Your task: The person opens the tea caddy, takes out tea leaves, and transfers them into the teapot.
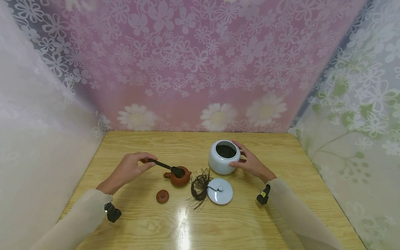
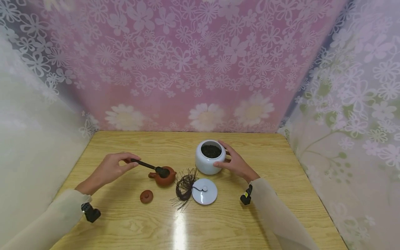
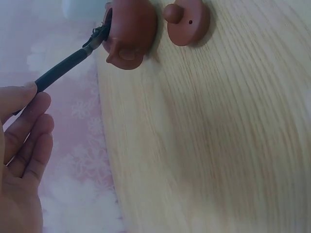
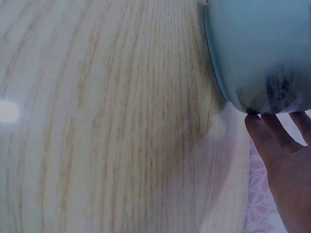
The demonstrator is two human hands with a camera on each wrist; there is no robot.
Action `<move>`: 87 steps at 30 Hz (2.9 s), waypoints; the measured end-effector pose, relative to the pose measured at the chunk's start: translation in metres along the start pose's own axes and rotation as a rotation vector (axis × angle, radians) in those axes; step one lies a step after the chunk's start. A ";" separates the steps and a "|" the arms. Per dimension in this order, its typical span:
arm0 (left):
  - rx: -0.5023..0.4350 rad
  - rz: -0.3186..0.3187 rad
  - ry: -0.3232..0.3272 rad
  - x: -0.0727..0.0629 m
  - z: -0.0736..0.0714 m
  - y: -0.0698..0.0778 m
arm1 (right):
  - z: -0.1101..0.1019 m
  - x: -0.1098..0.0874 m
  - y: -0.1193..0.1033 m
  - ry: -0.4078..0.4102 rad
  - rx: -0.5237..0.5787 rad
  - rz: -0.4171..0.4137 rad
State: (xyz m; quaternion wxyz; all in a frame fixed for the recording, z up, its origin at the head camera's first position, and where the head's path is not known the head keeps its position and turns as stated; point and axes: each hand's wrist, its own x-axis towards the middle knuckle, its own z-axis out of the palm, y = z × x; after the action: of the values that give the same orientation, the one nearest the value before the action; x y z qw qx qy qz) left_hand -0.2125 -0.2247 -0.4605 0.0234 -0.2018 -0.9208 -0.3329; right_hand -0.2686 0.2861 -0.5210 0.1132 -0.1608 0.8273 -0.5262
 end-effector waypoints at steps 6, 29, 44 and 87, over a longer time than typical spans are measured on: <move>0.155 0.233 0.058 0.002 -0.001 0.010 | 0.000 0.000 0.001 -0.002 0.003 -0.003; -0.102 -0.017 0.076 0.013 -0.001 0.005 | -0.001 -0.001 0.002 0.009 0.000 0.003; -0.192 0.053 0.094 0.076 0.022 0.069 | 0.000 0.001 0.000 0.002 0.009 -0.001; 0.040 0.287 -0.148 0.141 0.123 0.142 | -0.002 -0.001 0.000 -0.011 0.020 0.011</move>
State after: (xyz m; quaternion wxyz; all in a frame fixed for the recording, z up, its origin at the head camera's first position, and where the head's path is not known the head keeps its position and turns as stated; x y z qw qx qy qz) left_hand -0.2761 0.0010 -0.4451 0.0070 -0.3547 -0.8882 -0.2919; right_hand -0.2685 0.2880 -0.5206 0.1223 -0.1580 0.8222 -0.5329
